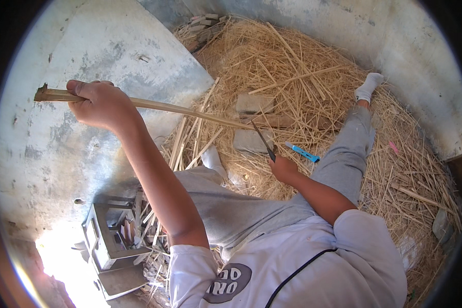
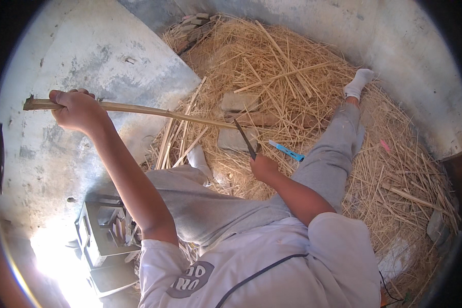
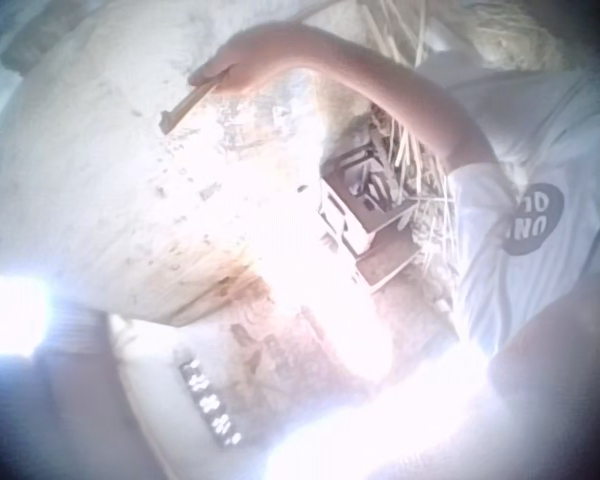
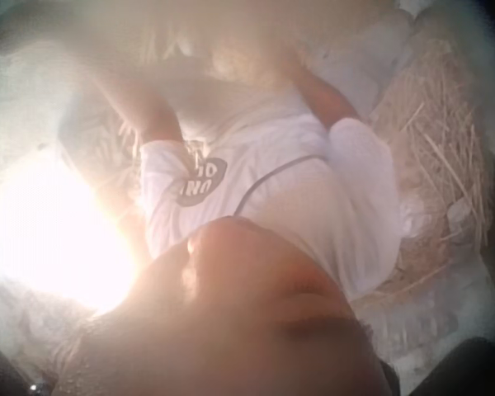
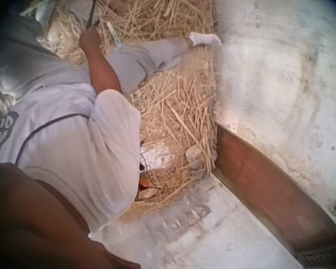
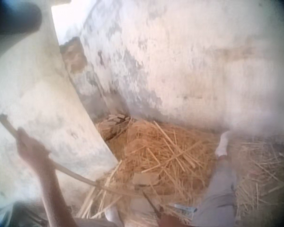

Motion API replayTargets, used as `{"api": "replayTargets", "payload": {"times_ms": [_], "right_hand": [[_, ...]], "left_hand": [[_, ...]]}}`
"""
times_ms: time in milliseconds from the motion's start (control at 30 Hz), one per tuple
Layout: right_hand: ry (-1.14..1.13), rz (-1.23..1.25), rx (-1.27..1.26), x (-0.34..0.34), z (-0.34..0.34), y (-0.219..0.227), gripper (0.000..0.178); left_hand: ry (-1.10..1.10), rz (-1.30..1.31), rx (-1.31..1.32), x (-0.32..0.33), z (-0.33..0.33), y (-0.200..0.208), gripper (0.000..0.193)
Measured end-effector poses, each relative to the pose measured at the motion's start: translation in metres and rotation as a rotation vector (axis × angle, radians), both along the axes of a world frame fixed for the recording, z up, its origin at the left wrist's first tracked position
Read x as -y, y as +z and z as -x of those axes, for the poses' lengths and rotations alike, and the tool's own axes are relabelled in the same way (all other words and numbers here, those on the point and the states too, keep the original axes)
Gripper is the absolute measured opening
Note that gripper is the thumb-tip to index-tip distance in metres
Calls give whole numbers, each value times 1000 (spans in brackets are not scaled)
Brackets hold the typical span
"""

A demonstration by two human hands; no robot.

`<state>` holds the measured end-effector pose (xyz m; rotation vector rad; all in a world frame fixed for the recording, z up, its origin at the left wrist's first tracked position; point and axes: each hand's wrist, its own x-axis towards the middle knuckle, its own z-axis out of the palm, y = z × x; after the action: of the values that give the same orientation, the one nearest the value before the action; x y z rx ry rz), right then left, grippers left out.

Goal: The person sits on a bed of straw and uses a knife to sharpen a long, thin stick. They hold the stick with one hand and scrape the blade along its length to create a point, occasionally rotating the stick to work on different sides.

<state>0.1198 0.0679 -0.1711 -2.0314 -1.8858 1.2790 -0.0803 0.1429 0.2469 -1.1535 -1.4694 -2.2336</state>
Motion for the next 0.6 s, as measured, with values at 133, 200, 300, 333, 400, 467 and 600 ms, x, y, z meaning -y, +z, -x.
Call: {"api": "replayTargets", "payload": {"times_ms": [133,200,300,333,400,467,600], "right_hand": [[-154,92,-365,-23,-14,-31,41],[-335,359,-724,-39,-21,13,43],[-289,23,-811,-42,-25,94,42],[-233,-261,-793,-42,-23,100,40],[-251,-479,-866,-35,-15,129,37],[-298,-717,-890,-32,-14,125,36],[-238,-328,-348,1,-10,18,40]], "left_hand": [[-40,-33,4,-8,4,1,31],[-43,-43,8,-8,10,-2,31],[-33,-26,9,-6,13,-3,32],[-21,-21,12,-6,11,-3,33],[23,-10,14,-5,16,-6,34],[45,-14,16,-7,12,-4,35],[8,25,45,-8,3,1,38]]}}
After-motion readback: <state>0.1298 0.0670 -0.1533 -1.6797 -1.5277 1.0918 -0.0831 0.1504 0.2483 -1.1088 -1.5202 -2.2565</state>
